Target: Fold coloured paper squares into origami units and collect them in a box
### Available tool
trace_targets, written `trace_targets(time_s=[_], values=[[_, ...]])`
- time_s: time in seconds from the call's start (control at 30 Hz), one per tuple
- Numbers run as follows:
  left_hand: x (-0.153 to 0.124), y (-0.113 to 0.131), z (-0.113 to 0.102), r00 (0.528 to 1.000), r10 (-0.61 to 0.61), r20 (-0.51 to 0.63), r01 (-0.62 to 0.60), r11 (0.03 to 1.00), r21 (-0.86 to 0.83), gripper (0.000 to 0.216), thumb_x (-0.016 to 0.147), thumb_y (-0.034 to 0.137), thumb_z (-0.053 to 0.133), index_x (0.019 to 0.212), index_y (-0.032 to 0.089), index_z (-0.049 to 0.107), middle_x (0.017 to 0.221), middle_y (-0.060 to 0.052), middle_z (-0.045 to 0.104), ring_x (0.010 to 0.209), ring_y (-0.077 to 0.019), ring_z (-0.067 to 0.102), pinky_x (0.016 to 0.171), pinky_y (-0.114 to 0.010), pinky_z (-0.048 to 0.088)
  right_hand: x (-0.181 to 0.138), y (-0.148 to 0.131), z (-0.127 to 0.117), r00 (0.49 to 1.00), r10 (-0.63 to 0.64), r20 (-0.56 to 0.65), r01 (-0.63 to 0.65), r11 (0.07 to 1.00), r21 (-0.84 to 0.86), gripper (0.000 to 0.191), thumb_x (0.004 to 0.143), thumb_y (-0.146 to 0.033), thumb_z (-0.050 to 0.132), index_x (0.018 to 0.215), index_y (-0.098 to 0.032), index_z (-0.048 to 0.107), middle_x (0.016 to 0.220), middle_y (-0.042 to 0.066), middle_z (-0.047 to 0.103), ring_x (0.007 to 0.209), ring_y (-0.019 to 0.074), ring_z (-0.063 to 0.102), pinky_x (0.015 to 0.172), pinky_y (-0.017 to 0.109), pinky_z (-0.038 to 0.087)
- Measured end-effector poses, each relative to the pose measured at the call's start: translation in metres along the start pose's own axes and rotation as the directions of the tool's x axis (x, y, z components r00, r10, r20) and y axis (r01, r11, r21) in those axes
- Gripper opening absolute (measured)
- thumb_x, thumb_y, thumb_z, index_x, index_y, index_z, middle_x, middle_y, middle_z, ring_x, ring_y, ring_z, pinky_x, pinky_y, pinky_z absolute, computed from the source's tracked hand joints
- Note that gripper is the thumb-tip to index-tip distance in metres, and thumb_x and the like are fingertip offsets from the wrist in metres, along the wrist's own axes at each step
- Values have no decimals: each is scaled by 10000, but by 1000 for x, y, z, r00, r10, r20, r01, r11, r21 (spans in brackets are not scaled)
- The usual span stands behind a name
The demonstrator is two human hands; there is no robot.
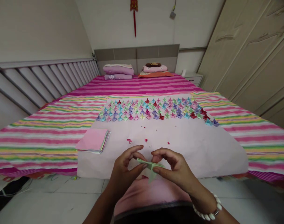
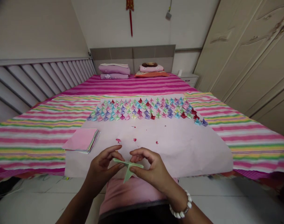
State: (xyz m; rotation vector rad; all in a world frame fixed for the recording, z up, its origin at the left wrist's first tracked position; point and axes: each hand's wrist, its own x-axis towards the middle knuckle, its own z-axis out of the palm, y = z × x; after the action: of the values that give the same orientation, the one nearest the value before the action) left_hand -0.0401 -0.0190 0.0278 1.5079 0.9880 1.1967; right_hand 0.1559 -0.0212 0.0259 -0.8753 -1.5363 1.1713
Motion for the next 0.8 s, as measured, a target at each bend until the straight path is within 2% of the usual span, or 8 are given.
trace_targets(time_s=[0.13,0.23,0.3,0.43,0.5,0.57,0.67,0.8], values=[[2,-2,1,998,-60,10,60,990,-128,468,727,172,730,1170,228,588,792,6,654,805,-138,596,803,-279,451,1,-1,4,1000,16,-8,-16,1000,-7,257,731,-193,726,978,-215,660,803,16,656,767,154,578,741,303,491],[4,-3,4,992,-125,-15,119,969,-219,458,702,181,744,1140,199,613,761,10,619,748,-120,572,714,-247,459,2,0,4,999,31,-5,-31,999,22,210,750,-219,714,953,-207,664,764,10,642,712,144,570,694,292,496],[5,-3,5,985,-166,-53,147,955,-259,447,692,195,747,1121,184,624,722,24,586,690,-101,550,648,-223,448,1,1,3,1000,24,5,-24,999,36,234,759,-255,718,982,-212,663,799,22,652,750,155,578,724,305,495],[7,-4,7,971,-209,-116,165,937,-307,452,682,222,754,1113,173,625,710,33,564,678,-93,540,627,-212,440,0,3,0,998,-9,62,7,999,34,583,646,-309,822,1180,-255,594,1078,69,651,969,222,574,874,373,455],[8,-5,8,969,-220,-116,175,933,-316,464,678,233,758,1117,169,623,729,22,582,698,-104,552,637,-222,445,-1,4,1,999,6,46,-7,1000,16,689,601,-293,850,1227,-272,562,1134,72,635,1033,242,559,908,388,433],[7,-6,8,968,-226,-104,183,929,-322,472,671,238,762,1118,172,624,733,19,592,700,-107,555,638,-226,445,0,4,3,998,59,6,-59,996,64,565,674,-310,801,1195,-266,585,1065,60,654,983,225,580,862,367,450],[6,-6,9,971,-225,-79,187,922,-338,476,674,226,762,1128,183,623,734,21,592,694,-99,556,646,-225,446,1,3,7,984,174,-34,-161,955,251,338,791,-346,693,1108,-245,630,894,26,669,778,158,604,705,289,472],[5,-8,9,976,-211,-55,176,912,-371,470,668,208,769,1116,184,631,755,9,619,699,-100,579,652,-224,461,3,5,14,958,281,-52,-233,874,426,320,765,-357,720,1047,-224,646,761,0,658,668,131,591,634,253,458]])
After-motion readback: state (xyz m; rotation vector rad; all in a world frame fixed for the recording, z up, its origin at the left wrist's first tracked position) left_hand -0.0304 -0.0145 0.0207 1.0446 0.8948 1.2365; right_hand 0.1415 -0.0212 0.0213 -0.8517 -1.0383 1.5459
